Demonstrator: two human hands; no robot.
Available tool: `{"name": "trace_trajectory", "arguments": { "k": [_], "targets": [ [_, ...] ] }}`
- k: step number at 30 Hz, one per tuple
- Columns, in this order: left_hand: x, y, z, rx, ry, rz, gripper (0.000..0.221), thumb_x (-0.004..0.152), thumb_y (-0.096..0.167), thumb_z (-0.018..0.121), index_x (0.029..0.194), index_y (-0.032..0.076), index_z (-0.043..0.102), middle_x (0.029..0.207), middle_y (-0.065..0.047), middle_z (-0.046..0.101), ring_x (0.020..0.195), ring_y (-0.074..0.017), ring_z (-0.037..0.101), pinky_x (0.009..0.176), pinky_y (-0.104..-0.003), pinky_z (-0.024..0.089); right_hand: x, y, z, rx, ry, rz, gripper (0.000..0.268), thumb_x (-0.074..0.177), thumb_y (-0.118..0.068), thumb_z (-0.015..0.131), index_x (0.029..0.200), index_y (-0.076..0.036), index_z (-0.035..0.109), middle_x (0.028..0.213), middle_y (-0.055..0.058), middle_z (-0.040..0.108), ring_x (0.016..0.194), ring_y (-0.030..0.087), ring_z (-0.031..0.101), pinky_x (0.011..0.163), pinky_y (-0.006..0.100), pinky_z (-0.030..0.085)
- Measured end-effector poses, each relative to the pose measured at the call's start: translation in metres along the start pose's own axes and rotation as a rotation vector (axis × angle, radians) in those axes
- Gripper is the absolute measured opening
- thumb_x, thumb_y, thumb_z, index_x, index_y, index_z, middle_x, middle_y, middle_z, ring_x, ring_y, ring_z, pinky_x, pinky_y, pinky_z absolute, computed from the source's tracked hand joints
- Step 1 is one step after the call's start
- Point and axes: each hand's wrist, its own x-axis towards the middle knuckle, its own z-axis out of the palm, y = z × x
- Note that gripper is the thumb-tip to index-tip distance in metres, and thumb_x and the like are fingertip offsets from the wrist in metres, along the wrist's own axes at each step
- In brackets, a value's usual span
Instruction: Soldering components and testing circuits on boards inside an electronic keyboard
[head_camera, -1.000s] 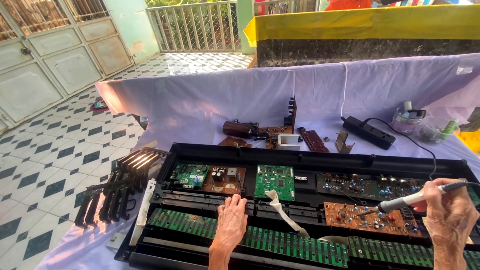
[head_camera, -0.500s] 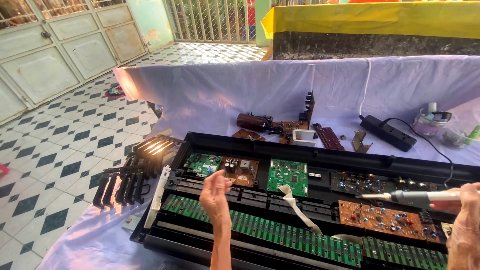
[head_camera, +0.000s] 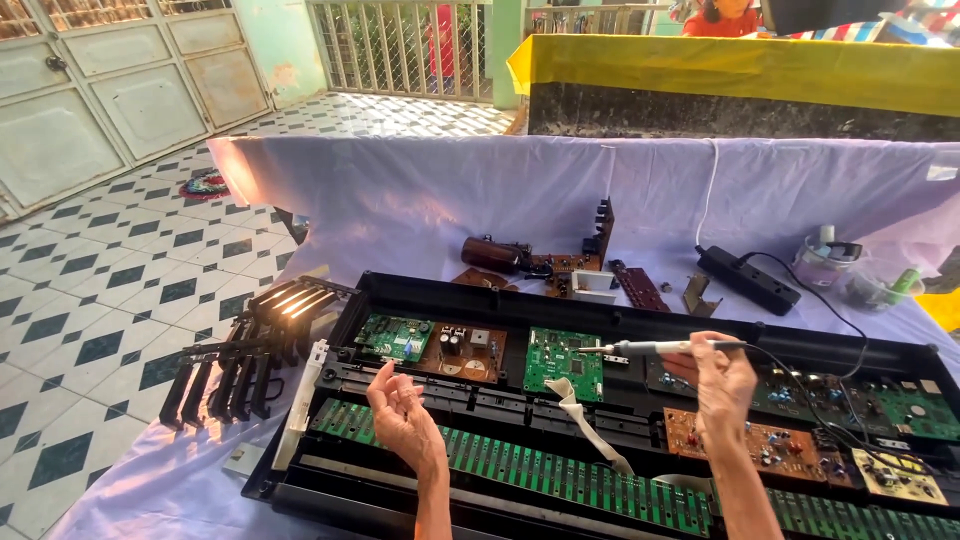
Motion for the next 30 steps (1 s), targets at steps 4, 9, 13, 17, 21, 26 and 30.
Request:
{"name": "trace_trajectory", "arguments": {
  "k": [4, 9, 13, 17, 21, 26, 30],
  "targets": [
    [0.001, -0.003, 0.001, -0.025, 0.012, -0.077, 0.025, 0.106, 0.016, 0.053, 0.127, 0.012, 0.066, 0.094, -0.008, 0.072, 0.075, -0.0186, 0.071, 0.068, -0.034, 0.062, -0.008, -0.003, 0.026, 0.026, 0.004, 0.091, 0.016, 0.106, -0.012, 0.063, 0.12, -0.006, 0.059, 0.105, 0.03, 0.072, 0.089, 0.04, 0.075, 0.08, 0.046, 0.066],
    [-0.001, -0.003, 0.003, 0.011, -0.004, -0.041, 0.024, 0.106, 0.017, 0.053, 0.125, 0.013, 0.067, 0.092, -0.008, 0.073, 0.074, -0.0192, 0.072, 0.066, -0.033, 0.062, -0.009, 0.013, 0.03, 0.04, 0.011, 0.108, 0.013, 0.104, -0.01, 0.064, 0.114, -0.004, 0.06, 0.105, 0.029, 0.071, 0.091, 0.039, 0.075, 0.081, 0.043, 0.067],
    [-0.001, -0.009, 0.004, 0.027, -0.023, -0.031, 0.023, 0.107, 0.018, 0.053, 0.125, 0.013, 0.066, 0.092, -0.008, 0.073, 0.074, -0.019, 0.073, 0.068, -0.033, 0.063, -0.012, 0.011, 0.032, 0.028, 0.012, 0.066, 0.011, 0.104, -0.008, 0.064, 0.114, -0.003, 0.06, 0.105, 0.029, 0.07, 0.093, 0.038, 0.076, 0.082, 0.043, 0.067],
    [-0.002, -0.008, 0.006, 0.045, -0.036, -0.028, 0.023, 0.107, 0.017, 0.052, 0.124, 0.014, 0.067, 0.093, -0.007, 0.072, 0.074, -0.0184, 0.072, 0.067, -0.032, 0.062, -0.012, 0.012, 0.034, 0.017, 0.0, 0.069, 0.008, 0.104, -0.006, 0.063, 0.11, -0.003, 0.061, 0.104, 0.029, 0.07, 0.094, 0.038, 0.076, 0.085, 0.044, 0.067],
    [-0.003, -0.009, 0.006, 0.046, -0.037, -0.028, 0.024, 0.106, 0.015, 0.053, 0.125, 0.013, 0.067, 0.093, -0.008, 0.072, 0.074, -0.0189, 0.072, 0.068, -0.033, 0.063, -0.011, 0.011, 0.032, -0.031, -0.005, 0.087, 0.01, 0.102, -0.008, 0.065, 0.11, -0.004, 0.063, 0.108, 0.03, 0.069, 0.096, 0.038, 0.076, 0.084, 0.043, 0.067],
    [-0.003, -0.01, 0.008, 0.067, -0.033, -0.021, 0.023, 0.106, 0.014, 0.053, 0.124, 0.014, 0.068, 0.092, -0.007, 0.073, 0.074, -0.0182, 0.072, 0.067, -0.032, 0.063, -0.015, -0.002, 0.033, -0.028, -0.011, 0.076, 0.011, 0.101, -0.01, 0.067, 0.11, -0.004, 0.066, 0.105, 0.028, 0.073, 0.089, 0.037, 0.077, 0.076, 0.04, 0.067],
    [-0.004, -0.011, 0.008, 0.079, -0.042, -0.019, 0.024, 0.105, 0.012, 0.053, 0.123, 0.014, 0.068, 0.092, -0.007, 0.073, 0.074, -0.0178, 0.072, 0.069, -0.031, 0.063, -0.016, -0.003, 0.035, 0.032, -0.036, 0.103, 0.012, 0.1, -0.007, 0.067, 0.111, -0.002, 0.066, 0.106, 0.031, 0.073, 0.093, 0.038, 0.077, 0.08, 0.042, 0.067]
  ]
}}
